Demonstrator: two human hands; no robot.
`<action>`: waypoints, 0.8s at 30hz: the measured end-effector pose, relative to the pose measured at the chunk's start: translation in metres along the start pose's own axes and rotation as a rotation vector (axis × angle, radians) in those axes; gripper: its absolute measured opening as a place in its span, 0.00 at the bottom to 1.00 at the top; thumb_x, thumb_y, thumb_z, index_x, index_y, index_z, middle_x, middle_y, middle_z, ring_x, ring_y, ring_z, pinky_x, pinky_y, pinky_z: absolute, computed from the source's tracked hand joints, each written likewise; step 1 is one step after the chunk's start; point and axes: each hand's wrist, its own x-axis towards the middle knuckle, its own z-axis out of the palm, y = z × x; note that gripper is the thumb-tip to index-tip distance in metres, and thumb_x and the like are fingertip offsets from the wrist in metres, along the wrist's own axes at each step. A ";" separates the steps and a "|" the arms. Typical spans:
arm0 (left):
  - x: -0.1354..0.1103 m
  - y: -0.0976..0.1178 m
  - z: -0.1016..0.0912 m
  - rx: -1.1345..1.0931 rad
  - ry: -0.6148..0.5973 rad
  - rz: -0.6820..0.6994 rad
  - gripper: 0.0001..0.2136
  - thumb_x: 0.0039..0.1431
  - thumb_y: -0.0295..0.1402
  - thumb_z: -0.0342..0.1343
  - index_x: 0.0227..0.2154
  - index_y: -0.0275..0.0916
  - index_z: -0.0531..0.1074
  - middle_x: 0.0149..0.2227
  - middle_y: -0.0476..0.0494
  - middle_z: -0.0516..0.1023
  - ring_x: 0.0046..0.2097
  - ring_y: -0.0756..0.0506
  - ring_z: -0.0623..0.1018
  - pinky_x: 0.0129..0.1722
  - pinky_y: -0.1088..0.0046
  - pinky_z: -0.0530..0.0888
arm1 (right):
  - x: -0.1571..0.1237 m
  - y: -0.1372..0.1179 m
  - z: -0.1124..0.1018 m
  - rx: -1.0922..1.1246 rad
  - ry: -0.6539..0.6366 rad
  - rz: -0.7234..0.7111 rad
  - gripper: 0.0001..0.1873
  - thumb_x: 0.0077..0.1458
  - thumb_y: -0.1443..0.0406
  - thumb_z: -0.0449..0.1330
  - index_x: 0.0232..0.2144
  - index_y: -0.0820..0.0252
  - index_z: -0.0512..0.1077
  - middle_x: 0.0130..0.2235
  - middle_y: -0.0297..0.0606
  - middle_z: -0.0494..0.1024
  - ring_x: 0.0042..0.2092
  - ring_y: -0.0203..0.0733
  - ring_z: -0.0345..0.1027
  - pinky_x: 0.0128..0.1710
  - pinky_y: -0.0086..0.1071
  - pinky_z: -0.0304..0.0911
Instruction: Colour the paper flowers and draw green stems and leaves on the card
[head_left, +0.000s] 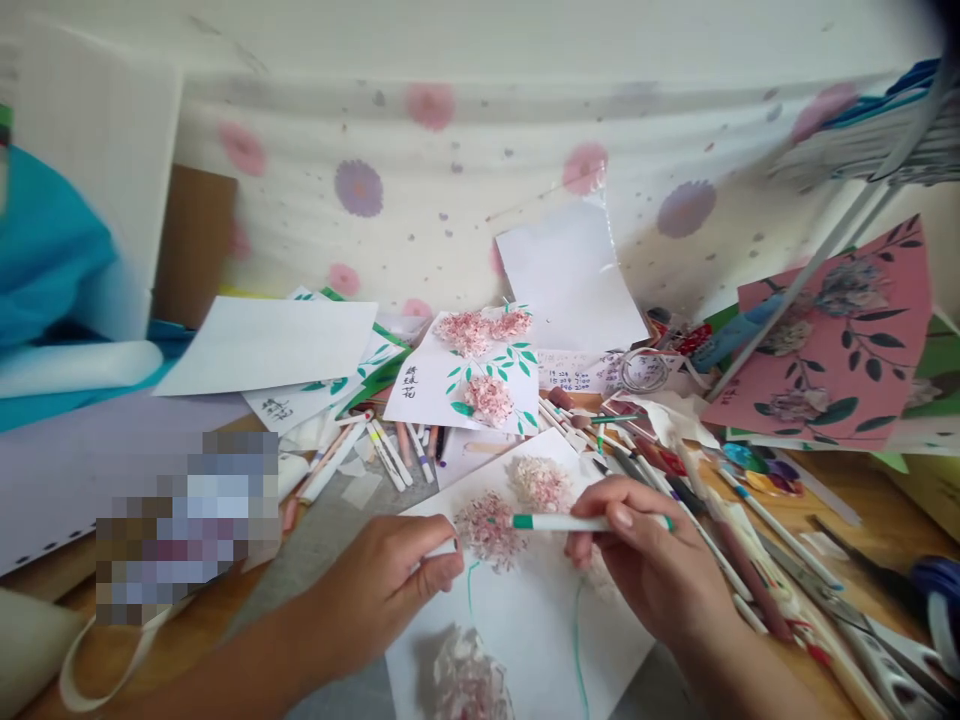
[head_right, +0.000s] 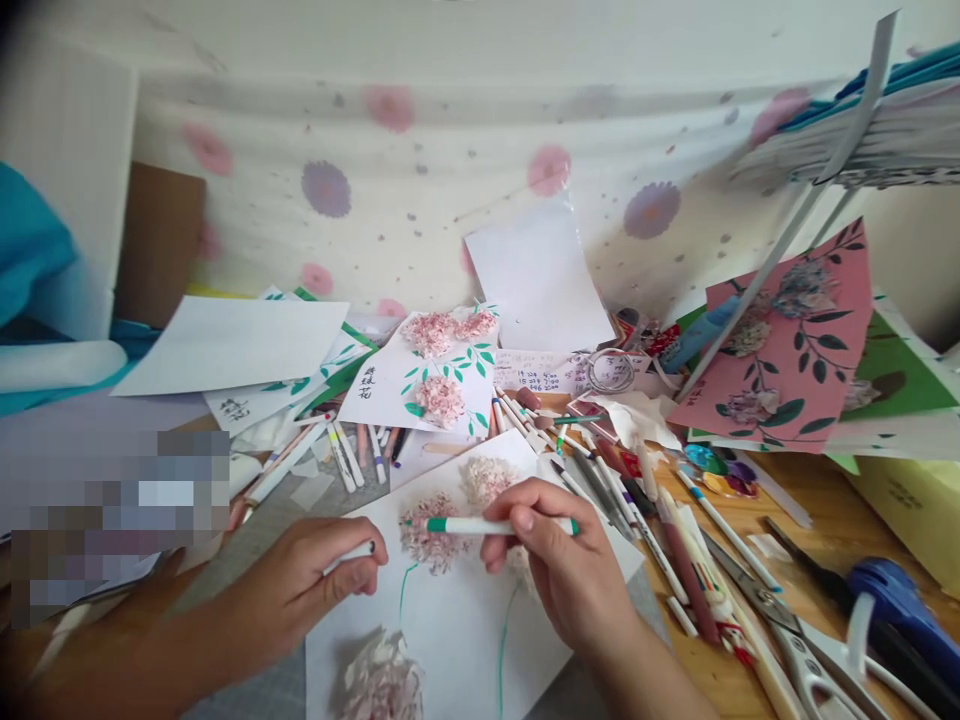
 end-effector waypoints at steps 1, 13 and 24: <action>0.000 0.001 0.001 -0.025 -0.006 0.008 0.25 0.70 0.50 0.37 0.27 0.39 0.67 0.25 0.50 0.71 0.28 0.49 0.72 0.29 0.75 0.63 | -0.001 0.001 0.002 0.002 -0.025 0.030 0.11 0.54 0.58 0.66 0.30 0.61 0.79 0.23 0.39 0.79 0.25 0.39 0.72 0.28 0.30 0.65; -0.005 0.016 0.002 -0.025 -0.110 0.022 0.24 0.69 0.50 0.36 0.28 0.40 0.66 0.28 0.48 0.75 0.31 0.47 0.75 0.29 0.76 0.65 | -0.004 0.009 0.005 -0.215 -0.267 0.112 0.10 0.58 0.59 0.64 0.31 0.59 0.74 0.28 0.37 0.81 0.31 0.38 0.74 0.35 0.30 0.66; -0.008 0.015 0.004 0.169 -0.058 0.015 0.31 0.67 0.58 0.25 0.30 0.40 0.65 0.30 0.42 0.74 0.34 0.41 0.74 0.35 0.69 0.67 | -0.002 0.014 0.015 -0.414 -0.348 0.078 0.10 0.61 0.58 0.61 0.31 0.58 0.73 0.29 0.39 0.81 0.33 0.41 0.75 0.33 0.30 0.69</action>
